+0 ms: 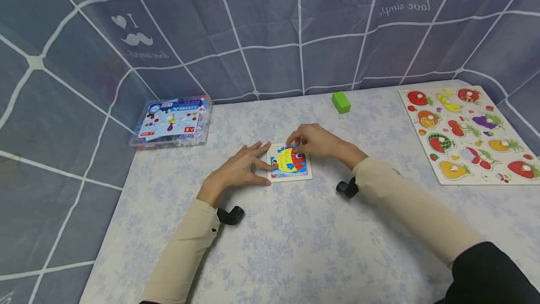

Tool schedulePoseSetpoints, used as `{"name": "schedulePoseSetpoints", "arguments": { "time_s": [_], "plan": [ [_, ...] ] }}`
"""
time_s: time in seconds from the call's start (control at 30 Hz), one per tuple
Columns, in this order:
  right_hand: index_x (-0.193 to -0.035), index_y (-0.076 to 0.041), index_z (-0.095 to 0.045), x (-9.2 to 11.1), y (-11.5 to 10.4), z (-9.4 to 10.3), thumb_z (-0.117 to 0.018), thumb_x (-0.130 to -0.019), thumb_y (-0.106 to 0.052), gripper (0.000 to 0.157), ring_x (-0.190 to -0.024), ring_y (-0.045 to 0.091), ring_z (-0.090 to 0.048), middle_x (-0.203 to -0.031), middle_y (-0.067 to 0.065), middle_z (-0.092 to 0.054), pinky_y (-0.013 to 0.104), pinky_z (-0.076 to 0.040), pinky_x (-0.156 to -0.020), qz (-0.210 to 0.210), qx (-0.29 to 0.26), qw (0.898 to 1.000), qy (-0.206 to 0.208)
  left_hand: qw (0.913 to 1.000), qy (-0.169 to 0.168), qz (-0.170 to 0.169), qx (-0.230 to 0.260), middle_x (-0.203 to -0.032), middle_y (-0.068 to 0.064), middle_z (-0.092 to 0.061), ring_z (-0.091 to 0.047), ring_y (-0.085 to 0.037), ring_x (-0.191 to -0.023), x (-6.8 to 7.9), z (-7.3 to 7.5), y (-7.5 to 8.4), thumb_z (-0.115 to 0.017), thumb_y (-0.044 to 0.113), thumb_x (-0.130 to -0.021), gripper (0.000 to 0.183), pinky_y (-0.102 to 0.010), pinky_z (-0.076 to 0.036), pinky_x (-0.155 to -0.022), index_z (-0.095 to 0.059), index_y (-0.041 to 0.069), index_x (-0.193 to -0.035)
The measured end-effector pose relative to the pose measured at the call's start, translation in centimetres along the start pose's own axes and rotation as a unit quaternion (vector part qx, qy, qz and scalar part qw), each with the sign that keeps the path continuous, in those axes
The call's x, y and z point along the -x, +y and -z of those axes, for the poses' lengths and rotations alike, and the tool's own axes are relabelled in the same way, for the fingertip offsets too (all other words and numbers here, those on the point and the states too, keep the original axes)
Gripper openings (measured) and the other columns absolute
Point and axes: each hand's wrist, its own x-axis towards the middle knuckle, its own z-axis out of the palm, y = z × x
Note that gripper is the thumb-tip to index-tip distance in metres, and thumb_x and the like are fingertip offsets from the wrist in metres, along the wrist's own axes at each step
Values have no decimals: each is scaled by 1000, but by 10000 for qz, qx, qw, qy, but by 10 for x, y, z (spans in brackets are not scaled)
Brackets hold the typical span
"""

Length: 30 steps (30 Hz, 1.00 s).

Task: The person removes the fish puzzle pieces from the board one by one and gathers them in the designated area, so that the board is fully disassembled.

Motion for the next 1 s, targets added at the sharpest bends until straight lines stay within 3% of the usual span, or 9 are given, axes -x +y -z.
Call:
{"name": "schedulePoseSetpoints", "arguments": {
  "time_s": [0.33,0.77,1.0],
  "plan": [
    [-126,-15,-70,-13,-12,-14,-62,-89,-3,40,-92,23,-54,-108,8,-58,35,-48,-81,39,281,9987,-435,10000,-16,-34,13,-161,-4,-24,-10,-27,-150,0,-1,-1,-81,40,-80,49,-56,-4,-118,-69,24,-125],
    [-119,-16,-73,-13,-13,-16,-66,-88,-3,35,-89,23,-50,-113,9,-53,34,-46,-80,0,416,9988,-273,10000,-54,-2,-21,-161,-2,-22,-9,-26,-150,-1,-1,-2,-80,41,-81,50,-54,-3,-119,-68,25,-127],
    [-119,-16,-72,-12,-16,-16,-66,-89,-1,35,-102,23,-54,-114,8,-57,38,-48,-89,-23,330,9991,-259,10000,-71,23,-16,-161,-2,-23,-9,-24,-151,-1,-1,-2,-80,41,-81,50,-54,-2,-119,-68,25,-127]
  ]
}}
